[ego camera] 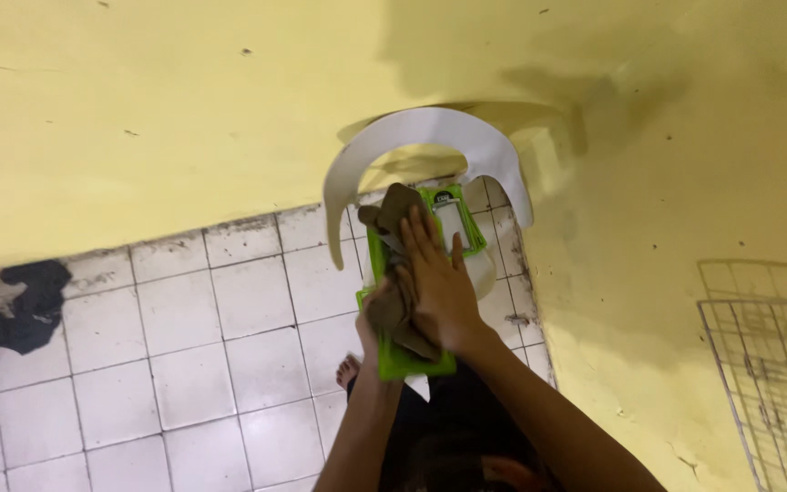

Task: The person repeatedly picks up packaged phone cases from a white plastic chair, wipes them with a cloth, and hangs them on a wall-mounted wire grid display. The person handles multiple cases one at a time, moving between the chair and the display throughout the clip.

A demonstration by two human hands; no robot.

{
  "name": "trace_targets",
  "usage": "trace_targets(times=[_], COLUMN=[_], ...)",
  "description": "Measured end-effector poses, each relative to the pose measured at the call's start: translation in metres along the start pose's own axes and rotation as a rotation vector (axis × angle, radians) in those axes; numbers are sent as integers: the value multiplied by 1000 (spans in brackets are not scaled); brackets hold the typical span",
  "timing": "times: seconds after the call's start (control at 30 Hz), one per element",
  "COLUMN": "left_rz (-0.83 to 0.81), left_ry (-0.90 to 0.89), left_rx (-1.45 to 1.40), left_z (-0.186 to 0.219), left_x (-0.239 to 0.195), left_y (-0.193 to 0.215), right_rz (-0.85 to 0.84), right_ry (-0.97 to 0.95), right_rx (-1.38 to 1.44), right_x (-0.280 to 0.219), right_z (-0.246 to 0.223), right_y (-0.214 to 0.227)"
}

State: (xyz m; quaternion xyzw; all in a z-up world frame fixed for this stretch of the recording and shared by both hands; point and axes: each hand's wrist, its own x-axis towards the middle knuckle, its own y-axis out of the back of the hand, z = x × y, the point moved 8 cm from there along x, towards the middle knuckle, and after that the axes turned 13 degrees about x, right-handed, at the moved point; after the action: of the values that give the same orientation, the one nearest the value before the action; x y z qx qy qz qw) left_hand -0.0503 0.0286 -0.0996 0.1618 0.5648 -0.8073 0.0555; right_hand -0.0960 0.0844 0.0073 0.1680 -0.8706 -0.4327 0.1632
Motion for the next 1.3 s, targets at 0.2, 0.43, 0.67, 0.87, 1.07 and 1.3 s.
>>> trace_targets(times=[0.2, 0.43, 0.67, 0.87, 1.07, 1.3], left_rz=[357, 529, 686, 650, 548, 364], left_ry=[145, 207, 290, 334, 277, -128], left_rx=[208, 156, 131, 172, 20, 775], left_z=[-28, -59, -82, -73, -66, 5], left_x=[-38, -57, -75, -96, -83, -70], left_y=[99, 172, 204, 215, 208, 112], right_rz=[19, 193, -126, -563, -275, -364], right_ry=[-534, -494, -275, -174, -325, -535], right_rx=[145, 428, 121, -214, 281, 868], right_x=[12, 20, -4, -52, -70, -80], right_z=[186, 291, 283, 281, 217, 71], right_y=[-81, -186, -299, -347, -260, -151])
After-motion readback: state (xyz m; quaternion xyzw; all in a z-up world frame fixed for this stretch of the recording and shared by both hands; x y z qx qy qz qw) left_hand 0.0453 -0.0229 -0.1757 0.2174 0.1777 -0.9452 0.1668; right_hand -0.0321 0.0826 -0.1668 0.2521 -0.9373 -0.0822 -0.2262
